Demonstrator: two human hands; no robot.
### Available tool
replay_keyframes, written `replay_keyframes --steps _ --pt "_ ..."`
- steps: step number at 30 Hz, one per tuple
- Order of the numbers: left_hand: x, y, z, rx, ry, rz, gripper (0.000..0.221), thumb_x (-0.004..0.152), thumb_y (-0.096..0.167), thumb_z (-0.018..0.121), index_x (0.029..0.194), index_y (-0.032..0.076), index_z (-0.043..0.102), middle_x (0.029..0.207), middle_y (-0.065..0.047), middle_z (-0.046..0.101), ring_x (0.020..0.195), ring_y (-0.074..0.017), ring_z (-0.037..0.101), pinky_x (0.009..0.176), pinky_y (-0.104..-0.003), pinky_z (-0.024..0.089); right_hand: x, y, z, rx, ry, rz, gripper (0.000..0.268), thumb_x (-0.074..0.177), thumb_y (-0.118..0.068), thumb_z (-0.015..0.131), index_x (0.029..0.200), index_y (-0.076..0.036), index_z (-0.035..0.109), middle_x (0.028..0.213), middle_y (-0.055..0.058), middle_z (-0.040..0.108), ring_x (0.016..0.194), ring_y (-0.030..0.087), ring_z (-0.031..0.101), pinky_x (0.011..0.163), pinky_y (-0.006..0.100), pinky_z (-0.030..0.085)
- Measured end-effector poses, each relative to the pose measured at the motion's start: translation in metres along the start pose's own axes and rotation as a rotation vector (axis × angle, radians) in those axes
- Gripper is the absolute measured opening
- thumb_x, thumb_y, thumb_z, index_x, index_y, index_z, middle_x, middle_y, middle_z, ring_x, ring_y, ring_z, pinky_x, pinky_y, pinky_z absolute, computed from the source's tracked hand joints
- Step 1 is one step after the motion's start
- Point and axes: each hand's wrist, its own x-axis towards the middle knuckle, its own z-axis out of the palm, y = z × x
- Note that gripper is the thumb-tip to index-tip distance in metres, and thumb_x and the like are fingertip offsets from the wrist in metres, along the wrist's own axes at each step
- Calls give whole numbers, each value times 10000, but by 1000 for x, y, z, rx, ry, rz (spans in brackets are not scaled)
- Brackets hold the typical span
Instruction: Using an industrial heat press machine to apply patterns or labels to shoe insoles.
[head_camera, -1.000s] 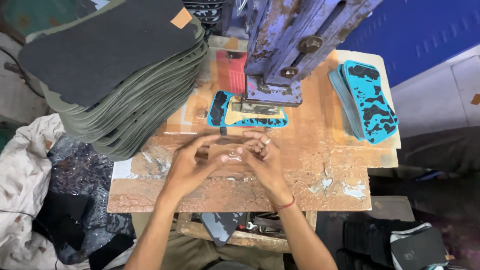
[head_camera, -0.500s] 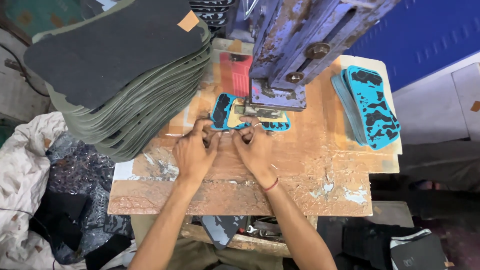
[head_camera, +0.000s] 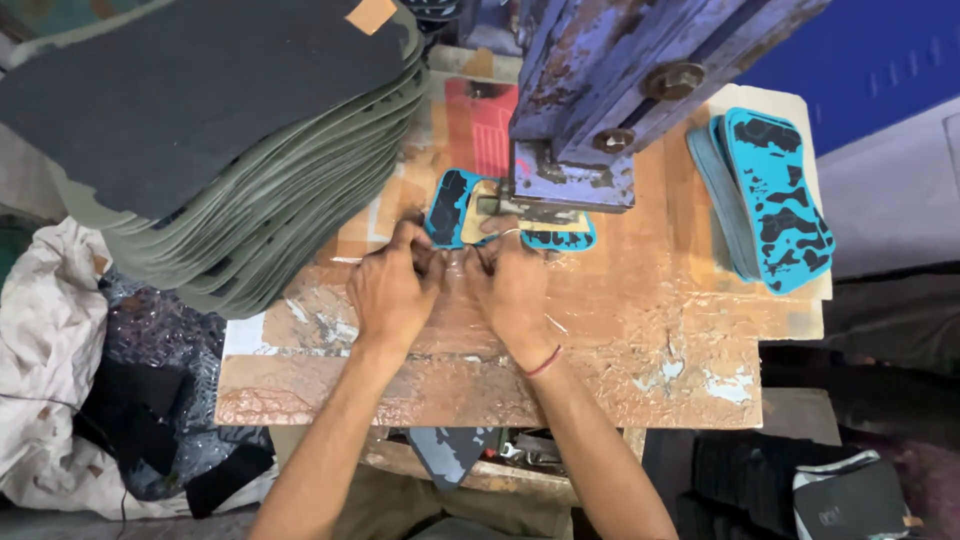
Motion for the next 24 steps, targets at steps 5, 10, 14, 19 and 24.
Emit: replay_keyframes --steps 5,10,14,19,24 --pt "-4 10 -15 122 -18 -28 374 851 345 802 1081 112 620 922 -144 720 915 -383 674 765 -505 503 -4 -23 -17 -125 37 1 362 863 -175 773 1153 -52 593 850 150 672 731 361 675 645 485 513" --pt "-35 -2 -3 187 -35 97 381 979 333 697 1304 151 619 1385 -176 553 1346 -403 471 1084 -584 404 -36 -2 -10 -329 4 -46 275 986 -260 722 1184 -88 636 1236 193 571 1154 403 597 936 520 502" --pt "-52 -9 5 393 17 387 536 997 349 595 1503 194 510 1654 -287 234 1522 -548 162 1180 -746 105 -54 2 -13 -443 28 -355 454 989 -276 596 1433 -186 568 1606 262 335 1500 503 246 1215 647 198" --pt "-57 -7 4 402 17 375 615 1015 402 547 1583 178 472 1665 -325 185 1537 -571 90 1189 -761 28 -60 2 -14 -487 -31 -305 570 1024 -389 536 1552 -177 501 1659 279 229 1538 540 116 1218 695 109" --pt "-61 -6 7 350 142 301 792 946 517 598 1599 145 347 1590 -444 136 1481 -626 45 1125 -790 16 -63 6 -14 -505 36 -275 683 981 -436 564 1537 -57 441 1606 335 228 1496 578 133 1156 736 116"
